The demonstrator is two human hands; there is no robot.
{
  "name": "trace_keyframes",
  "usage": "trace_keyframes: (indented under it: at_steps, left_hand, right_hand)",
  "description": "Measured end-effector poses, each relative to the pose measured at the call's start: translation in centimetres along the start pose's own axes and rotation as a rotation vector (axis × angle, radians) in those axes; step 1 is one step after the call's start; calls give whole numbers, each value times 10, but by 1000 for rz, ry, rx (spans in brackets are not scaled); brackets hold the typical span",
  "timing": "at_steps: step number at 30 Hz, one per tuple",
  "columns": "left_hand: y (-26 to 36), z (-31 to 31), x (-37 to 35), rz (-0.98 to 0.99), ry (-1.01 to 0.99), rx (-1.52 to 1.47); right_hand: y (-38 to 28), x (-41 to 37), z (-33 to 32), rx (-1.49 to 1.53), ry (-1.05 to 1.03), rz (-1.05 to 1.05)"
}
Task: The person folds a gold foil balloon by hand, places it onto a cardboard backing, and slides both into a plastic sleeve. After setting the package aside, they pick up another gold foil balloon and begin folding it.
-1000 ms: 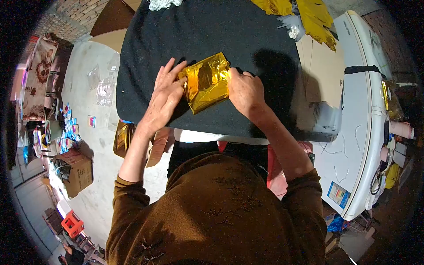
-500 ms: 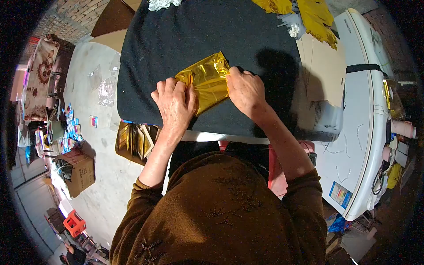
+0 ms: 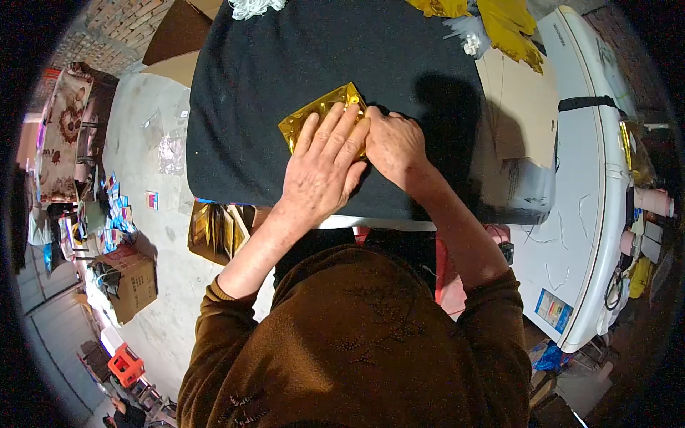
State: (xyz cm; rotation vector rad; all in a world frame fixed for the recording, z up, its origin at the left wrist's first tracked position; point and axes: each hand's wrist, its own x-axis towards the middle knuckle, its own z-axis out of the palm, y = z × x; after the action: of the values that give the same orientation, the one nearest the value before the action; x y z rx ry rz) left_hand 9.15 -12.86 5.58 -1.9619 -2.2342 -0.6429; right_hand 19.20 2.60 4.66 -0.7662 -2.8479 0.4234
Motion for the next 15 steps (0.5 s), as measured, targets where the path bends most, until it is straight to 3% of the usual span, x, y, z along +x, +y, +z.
trace_keyframes:
  at_steps: [6,15]
  left_hand:
    - [-19,26,-9,-78,-30,51]
    - [-15,25,-9,-126,-70,79]
  right_hand:
    - [-5,1,-9,4,-71,24]
    - [-2,-2,-1,22,20,15]
